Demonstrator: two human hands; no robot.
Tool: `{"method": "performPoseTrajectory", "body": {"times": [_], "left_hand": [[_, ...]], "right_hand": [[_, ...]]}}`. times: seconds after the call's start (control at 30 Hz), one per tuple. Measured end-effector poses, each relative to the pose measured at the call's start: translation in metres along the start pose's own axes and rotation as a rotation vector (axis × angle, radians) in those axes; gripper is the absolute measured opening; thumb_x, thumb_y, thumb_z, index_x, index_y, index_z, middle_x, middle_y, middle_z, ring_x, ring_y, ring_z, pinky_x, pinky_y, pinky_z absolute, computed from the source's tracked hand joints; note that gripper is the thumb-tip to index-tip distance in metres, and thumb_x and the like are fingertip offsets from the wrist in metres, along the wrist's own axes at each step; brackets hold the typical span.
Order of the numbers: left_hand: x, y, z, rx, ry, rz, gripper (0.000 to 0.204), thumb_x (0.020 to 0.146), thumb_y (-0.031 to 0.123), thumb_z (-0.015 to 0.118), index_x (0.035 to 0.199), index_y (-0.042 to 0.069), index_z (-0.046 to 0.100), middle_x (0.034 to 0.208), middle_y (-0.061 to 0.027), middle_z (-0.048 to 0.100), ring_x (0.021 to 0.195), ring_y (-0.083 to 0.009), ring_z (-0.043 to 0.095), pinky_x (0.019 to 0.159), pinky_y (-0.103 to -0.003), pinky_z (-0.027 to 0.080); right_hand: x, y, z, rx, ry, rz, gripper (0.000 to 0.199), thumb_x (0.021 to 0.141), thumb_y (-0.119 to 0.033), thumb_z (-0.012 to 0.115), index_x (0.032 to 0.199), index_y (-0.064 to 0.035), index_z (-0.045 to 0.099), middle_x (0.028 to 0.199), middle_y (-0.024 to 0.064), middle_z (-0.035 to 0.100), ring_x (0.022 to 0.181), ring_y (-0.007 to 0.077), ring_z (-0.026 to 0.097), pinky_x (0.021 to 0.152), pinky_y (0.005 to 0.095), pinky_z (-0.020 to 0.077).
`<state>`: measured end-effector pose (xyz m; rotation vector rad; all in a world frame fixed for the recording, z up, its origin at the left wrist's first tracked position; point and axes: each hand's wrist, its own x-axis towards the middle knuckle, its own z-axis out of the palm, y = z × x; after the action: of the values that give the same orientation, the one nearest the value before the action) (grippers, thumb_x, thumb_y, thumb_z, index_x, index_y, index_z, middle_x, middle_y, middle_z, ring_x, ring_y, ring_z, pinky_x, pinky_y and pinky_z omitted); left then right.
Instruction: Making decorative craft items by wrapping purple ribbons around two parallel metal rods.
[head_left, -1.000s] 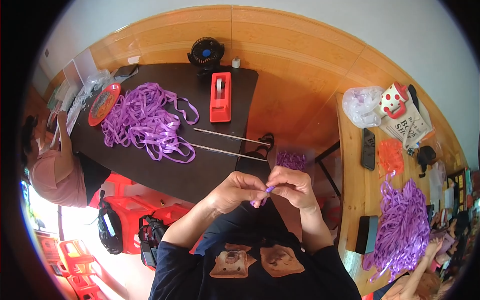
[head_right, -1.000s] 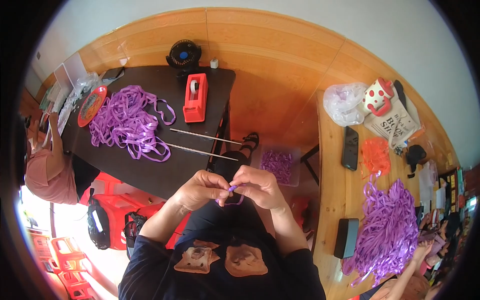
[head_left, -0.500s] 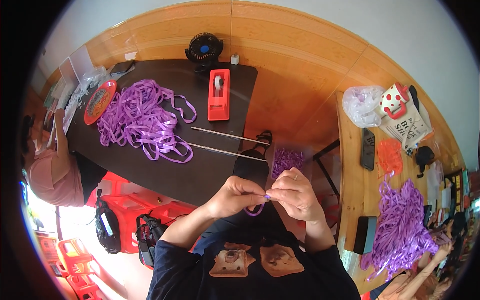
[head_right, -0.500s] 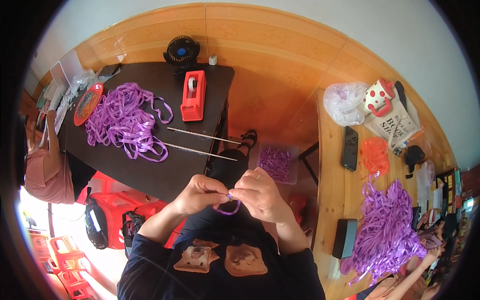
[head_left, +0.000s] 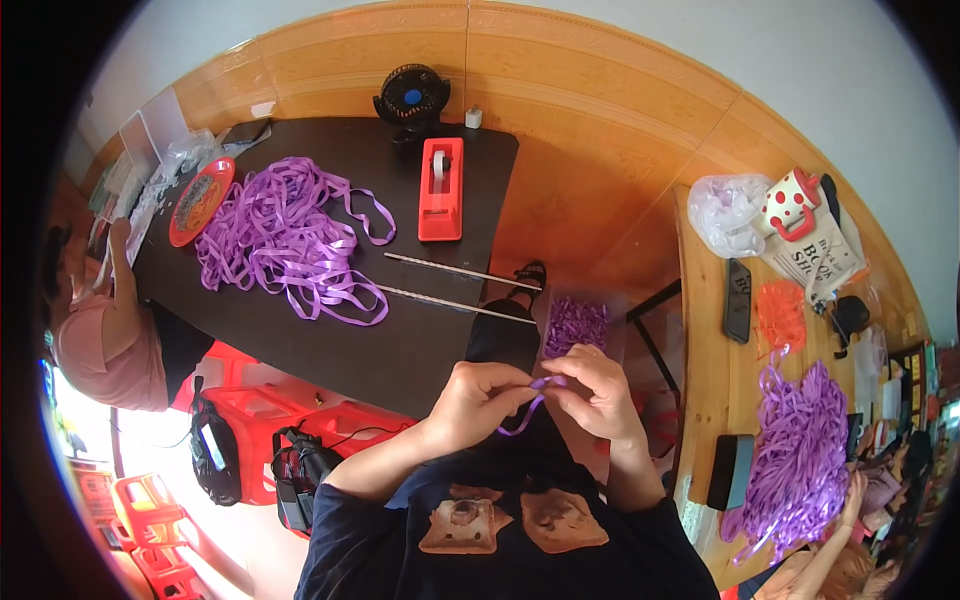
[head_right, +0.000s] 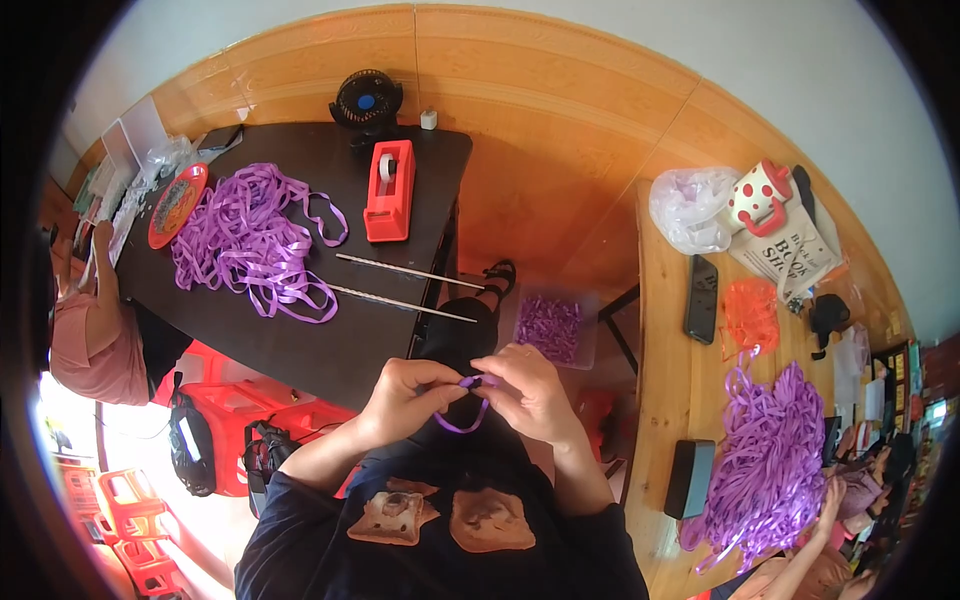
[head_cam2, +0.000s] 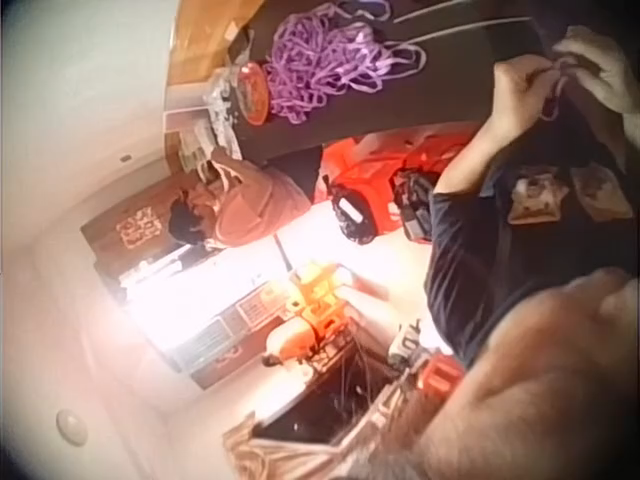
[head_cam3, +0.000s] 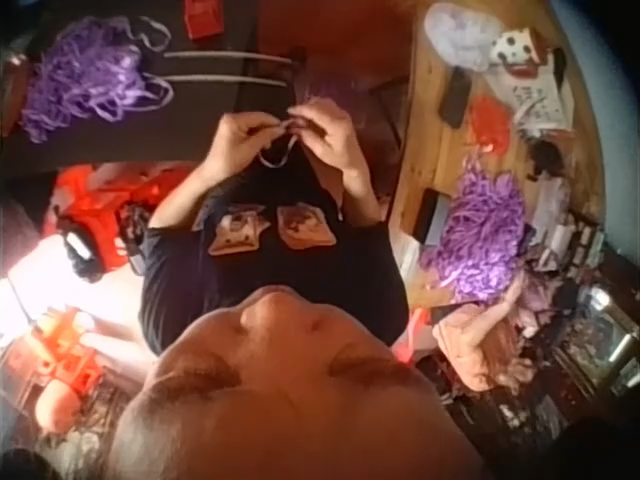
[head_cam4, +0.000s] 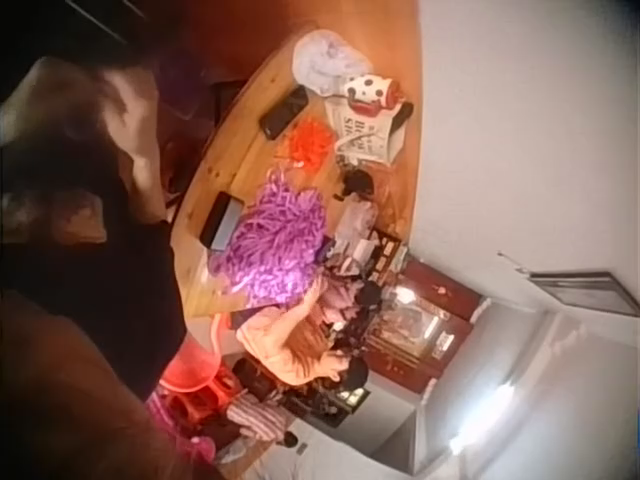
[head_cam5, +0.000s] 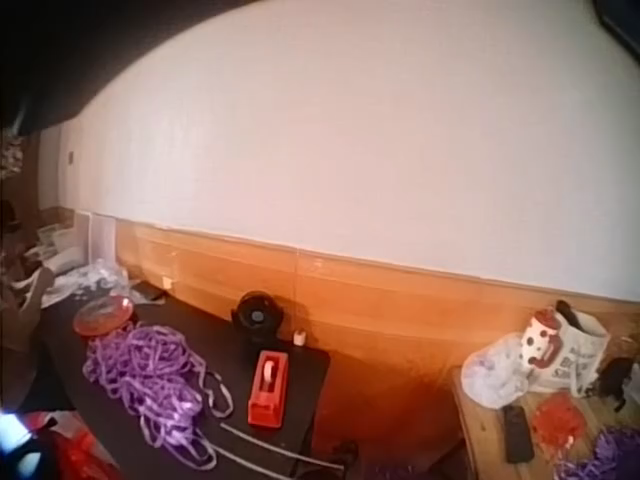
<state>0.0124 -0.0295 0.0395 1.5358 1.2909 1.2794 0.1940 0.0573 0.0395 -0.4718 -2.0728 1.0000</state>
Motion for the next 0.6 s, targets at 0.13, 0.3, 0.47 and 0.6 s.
{"method": "performPoseTrajectory", "body": {"times": [0.13, 0.3, 0.47, 0.6], "left_hand": [[-0.012, -0.01, 0.009, -0.357, -0.092, -0.365, 0.011, 0.089, 0.007, 0.064, 0.088, -0.004, 0.066, 0.062, -0.0004, 0.057, 0.055, -0.0042, 0.053, 0.047, -0.021, 0.04], [-0.021, -0.033, 0.022, -0.624, -0.091, -0.535, 0.01, 0.089, 0.006, 0.064, 0.089, -0.003, 0.066, 0.062, -0.0021, 0.058, 0.052, -0.006, 0.053, 0.046, -0.021, 0.04], [-0.02, -0.039, 0.023, -0.794, -0.077, -0.615, 0.01, 0.089, 0.008, 0.064, 0.089, -0.002, 0.067, 0.062, -0.0028, 0.059, 0.051, -0.0073, 0.054, 0.046, -0.02, 0.04], [-0.016, -0.037, 0.017, -0.906, -0.141, -0.642, 0.01, 0.089, 0.008, 0.065, 0.088, -0.001, 0.067, 0.063, -0.0027, 0.06, 0.054, -0.0067, 0.055, 0.05, -0.019, 0.041]], "right_hand": [[-0.007, 0.016, -0.006, -0.278, 0.037, -0.177, 0.025, 0.065, 0.004, 0.07, 0.088, -0.0058, 0.067, 0.077, 0.0041, 0.062, 0.069, 0.0217, 0.057, 0.064, 0.033, 0.0383], [-0.007, 0.018, -0.009, -0.436, 0.01, -0.129, 0.023, 0.065, 0.004, 0.069, 0.085, -0.0066, 0.067, 0.079, 0.0023, 0.063, 0.071, 0.0212, 0.058, 0.065, 0.0331, 0.0384], [-0.016, 0.027, -0.008, -0.359, 0.016, -0.08, 0.022, 0.067, 0.004, 0.067, 0.086, -0.0066, 0.067, 0.081, 0.002, 0.064, 0.073, 0.0214, 0.058, 0.065, 0.0338, 0.0384], [-0.019, 0.044, -0.007, -0.437, 0.068, -0.082, 0.021, 0.068, 0.002, 0.068, 0.087, -0.0067, 0.067, 0.082, 0.0028, 0.064, 0.075, 0.0221, 0.059, 0.065, 0.0345, 0.0387]]}}
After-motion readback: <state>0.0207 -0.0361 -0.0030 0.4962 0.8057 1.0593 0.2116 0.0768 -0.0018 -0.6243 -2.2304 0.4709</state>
